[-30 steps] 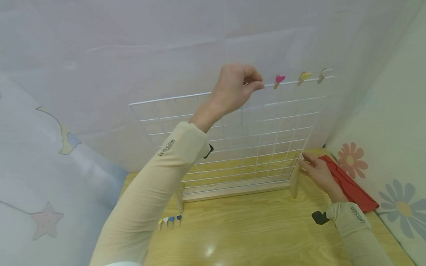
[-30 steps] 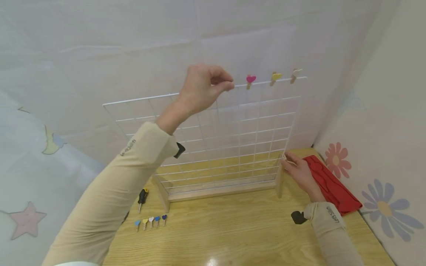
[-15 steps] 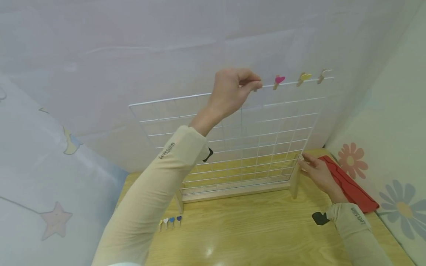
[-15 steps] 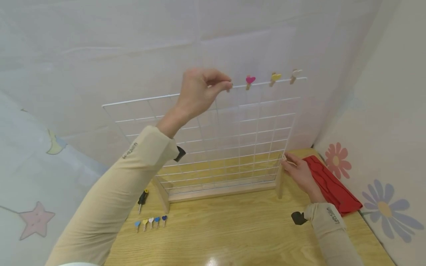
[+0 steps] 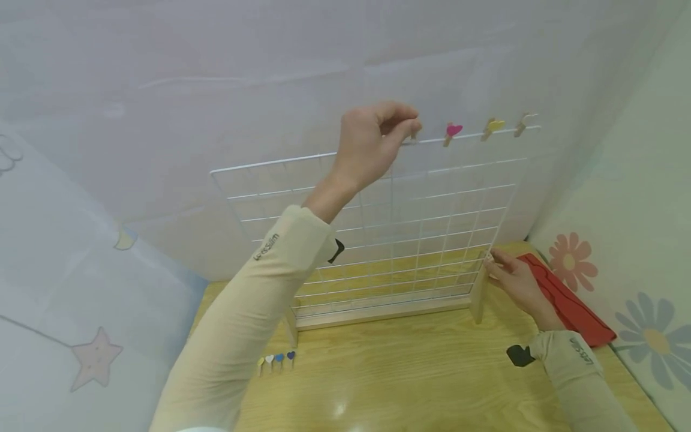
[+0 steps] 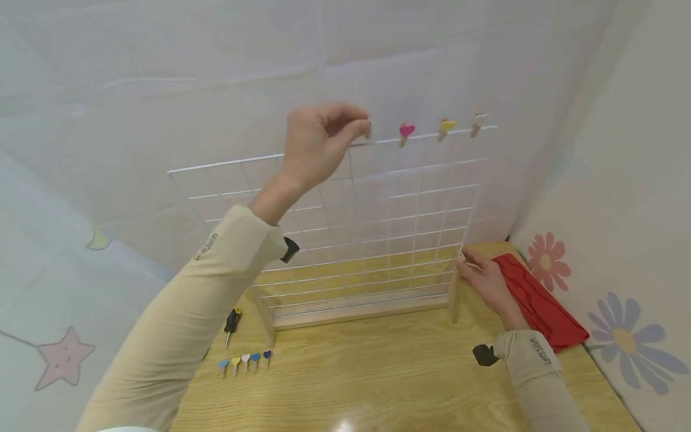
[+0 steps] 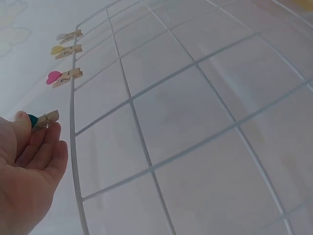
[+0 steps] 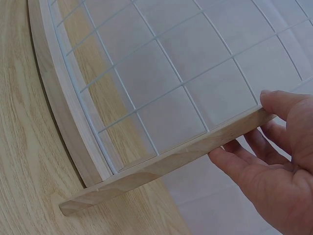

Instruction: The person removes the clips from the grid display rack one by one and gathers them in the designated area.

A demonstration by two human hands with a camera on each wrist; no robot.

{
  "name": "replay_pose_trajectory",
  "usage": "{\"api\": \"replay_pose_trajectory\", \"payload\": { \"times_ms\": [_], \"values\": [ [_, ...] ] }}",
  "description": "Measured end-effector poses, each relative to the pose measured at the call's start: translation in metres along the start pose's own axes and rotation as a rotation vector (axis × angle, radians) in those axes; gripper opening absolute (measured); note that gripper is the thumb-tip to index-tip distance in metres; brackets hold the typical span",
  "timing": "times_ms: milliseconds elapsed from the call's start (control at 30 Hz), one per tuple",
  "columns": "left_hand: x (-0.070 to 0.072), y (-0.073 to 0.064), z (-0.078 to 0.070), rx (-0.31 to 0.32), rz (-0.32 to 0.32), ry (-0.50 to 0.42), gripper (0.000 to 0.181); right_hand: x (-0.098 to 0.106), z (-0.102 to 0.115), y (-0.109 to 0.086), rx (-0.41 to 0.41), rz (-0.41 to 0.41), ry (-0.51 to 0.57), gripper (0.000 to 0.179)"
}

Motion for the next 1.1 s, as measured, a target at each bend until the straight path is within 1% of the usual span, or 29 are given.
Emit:
{"api": "replay_pose_trajectory", "payload": {
  "times_ms": [167,333,400,500,533,600,767,867,933,1100],
  "values": [
    [0.009,-0.003,0.004,0.051,0.019,-0.101,0.011,0.000,0.000,0.000,0.007,0.003,-0.003,0.060],
    [0.019,-0.009,0.004,0.018,0.003,-0.162,0.011,0.002,0.000,0.001,0.026,0.003,-0.004,0.060],
    [0.023,-0.011,0.005,0.018,-0.005,-0.187,0.012,0.003,-0.001,0.001,0.031,0.002,0.001,0.060],
    [0.026,-0.016,0.007,0.027,0.013,-0.213,0.011,0.004,-0.003,0.001,0.032,-0.001,0.008,0.060],
    [0.027,-0.018,0.009,0.014,0.021,-0.209,0.010,0.004,-0.003,0.001,0.032,-0.001,0.005,0.060],
    [0.029,-0.023,0.013,0.020,0.038,-0.195,0.010,0.004,-0.004,0.001,0.030,-0.003,0.004,0.060],
    [0.033,-0.039,0.027,0.059,0.061,-0.162,0.011,0.006,-0.003,0.001,0.030,0.000,-0.002,0.060],
    [0.035,-0.047,0.035,0.063,0.069,-0.156,0.011,0.007,-0.002,0.000,0.028,0.001,0.001,0.060],
    [0.037,-0.052,0.041,0.080,0.080,-0.154,0.012,0.007,0.000,0.000,0.024,0.000,0.003,0.060],
    [0.040,-0.066,0.055,0.145,0.115,-0.138,0.014,0.007,0.002,0.000,0.013,-0.004,0.026,0.061]
  ]
}}
Point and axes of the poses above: each hand's wrist, its own y-axis towards the middle knuckle, its own x-axis out of the back of the hand, z = x × y, the point moved 4 cm from there along y, towards the middle knuckle, and after that the axes turned 15 degrees about x, right-handed, at the moved point
